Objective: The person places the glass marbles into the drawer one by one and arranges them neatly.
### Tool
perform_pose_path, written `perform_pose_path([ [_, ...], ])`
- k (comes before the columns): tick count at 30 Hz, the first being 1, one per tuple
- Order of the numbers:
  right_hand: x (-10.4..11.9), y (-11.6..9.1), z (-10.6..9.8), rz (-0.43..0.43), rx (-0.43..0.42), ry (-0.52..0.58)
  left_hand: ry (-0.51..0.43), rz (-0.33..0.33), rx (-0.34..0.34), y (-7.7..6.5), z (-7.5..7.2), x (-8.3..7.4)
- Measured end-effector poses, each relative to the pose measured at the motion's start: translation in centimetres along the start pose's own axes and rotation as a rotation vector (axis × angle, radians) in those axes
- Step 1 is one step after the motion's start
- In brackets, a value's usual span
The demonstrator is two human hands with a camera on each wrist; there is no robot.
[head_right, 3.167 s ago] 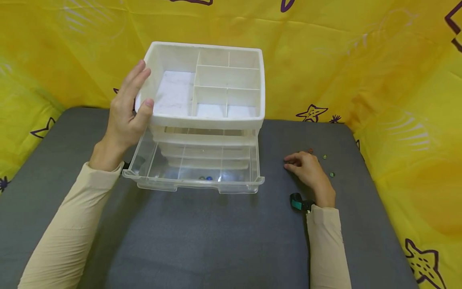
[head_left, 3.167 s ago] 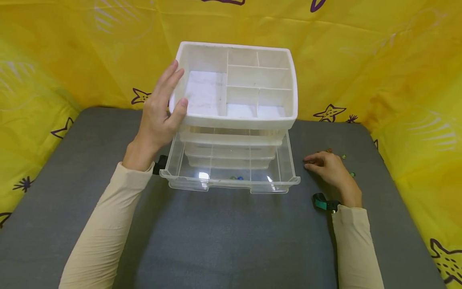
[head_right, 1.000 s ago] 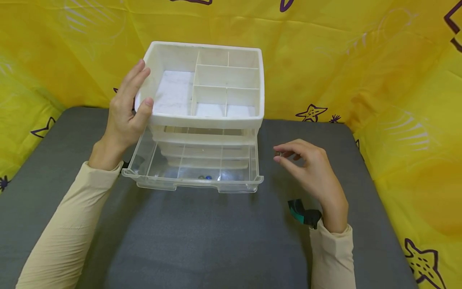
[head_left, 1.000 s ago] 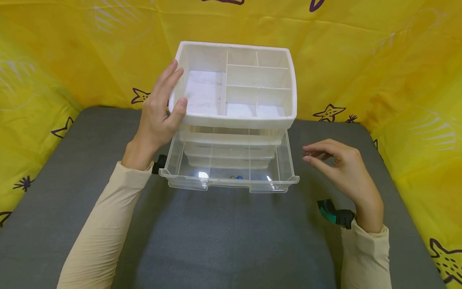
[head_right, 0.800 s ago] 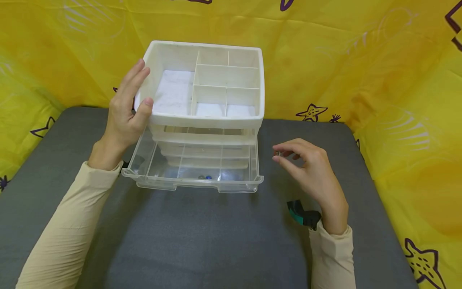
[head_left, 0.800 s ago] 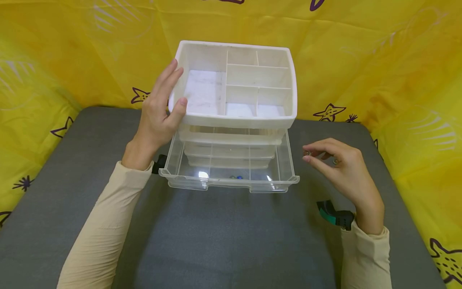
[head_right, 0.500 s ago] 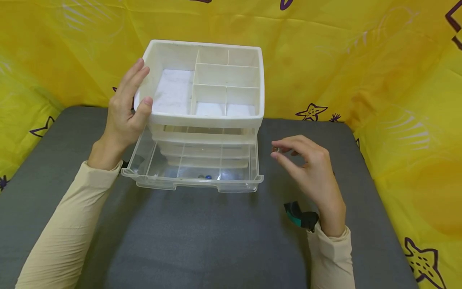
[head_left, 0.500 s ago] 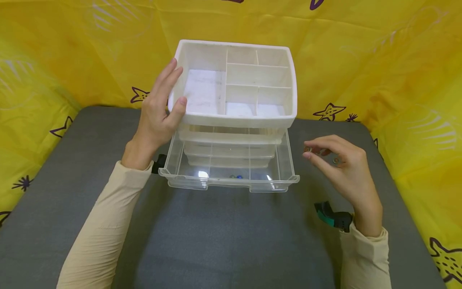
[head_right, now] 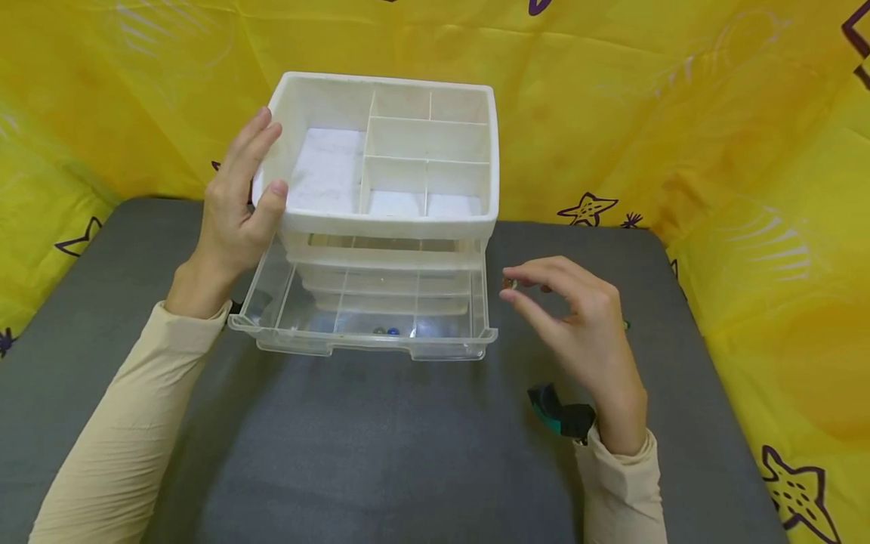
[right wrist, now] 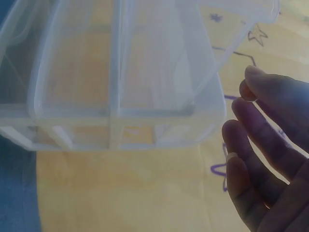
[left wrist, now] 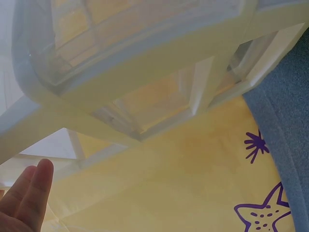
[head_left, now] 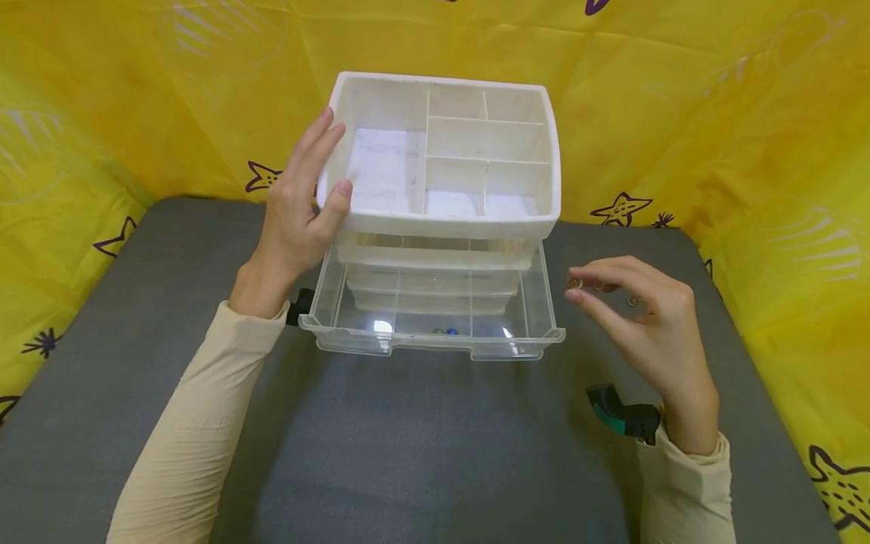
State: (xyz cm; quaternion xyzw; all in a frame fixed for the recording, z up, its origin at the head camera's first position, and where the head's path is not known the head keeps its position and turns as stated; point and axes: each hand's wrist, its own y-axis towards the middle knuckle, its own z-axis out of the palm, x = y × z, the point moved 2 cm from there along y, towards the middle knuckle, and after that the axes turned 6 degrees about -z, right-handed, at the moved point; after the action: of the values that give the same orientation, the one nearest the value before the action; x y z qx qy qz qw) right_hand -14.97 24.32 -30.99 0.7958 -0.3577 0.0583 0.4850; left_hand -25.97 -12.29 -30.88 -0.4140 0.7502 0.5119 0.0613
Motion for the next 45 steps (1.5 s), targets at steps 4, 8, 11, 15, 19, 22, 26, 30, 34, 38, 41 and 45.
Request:
perform_pose_path([
  [4, 0.6, 0.2, 0.2, -0.037, -0.003, 0.046, -0.003, -0.002, 0.0, 0.0, 0.0, 0.0],
  [8, 1.1, 0.2, 0.5, -0.062, 0.011, 0.07, -0.002, -0.001, 0.004, 0.0, 0.0, 0.1],
  [11, 1.4, 0.2, 0.6, -0.073, 0.024, 0.066, -0.001, 0.001, 0.002, 0.0, 0.1, 0.1],
  [15, 1.6, 0.2, 0.8, -0.084, 0.04, 0.055, -0.007, 0.0, -0.005, 0.0, 0.1, 0.1],
  [19, 1.7, 0.2, 0.8, -0.092, 0.044, 0.058, -0.009, 0.001, -0.004, 0.0, 0.0, 0.0],
  [22, 1.9, 0.3, 1.0, -0.106, 0.046, 0.067, -0.01, 0.008, -0.006, 0.0, 0.0, 0.0],
  [26, 2.1, 0.5, 1.3, -0.121, 0.057, 0.069, -0.012, 0.013, -0.008, 0.1, 0.0, 0.0],
  [30, 2.4, 0.7, 1.5, -0.126, 0.078, 0.063, -0.013, 0.012, -0.004, 0.1, 0.0, 0.0],
  [34, 2.7, 1.0, 1.7, -0.133, 0.104, 0.064, -0.014, 0.015, -0.006, 0.0, 0.0, 0.0],
  [38, 3.0, 1.4, 2.1, -0.147, 0.142, 0.045, -0.011, 0.008, -0.004, 0.1, 0.0, 0.1],
  [41, 3.1, 1.8, 2.4, -0.173, 0.184, 0.027, -0.004, 0.0, 0.001, 0.0, 0.0, 0.1],
  [45, 3.2, 2.2, 2.7, -0.186, 0.254, 0.035, 0.0, 0.006, 0.003, 0.0, 0.0, 0.0],
])
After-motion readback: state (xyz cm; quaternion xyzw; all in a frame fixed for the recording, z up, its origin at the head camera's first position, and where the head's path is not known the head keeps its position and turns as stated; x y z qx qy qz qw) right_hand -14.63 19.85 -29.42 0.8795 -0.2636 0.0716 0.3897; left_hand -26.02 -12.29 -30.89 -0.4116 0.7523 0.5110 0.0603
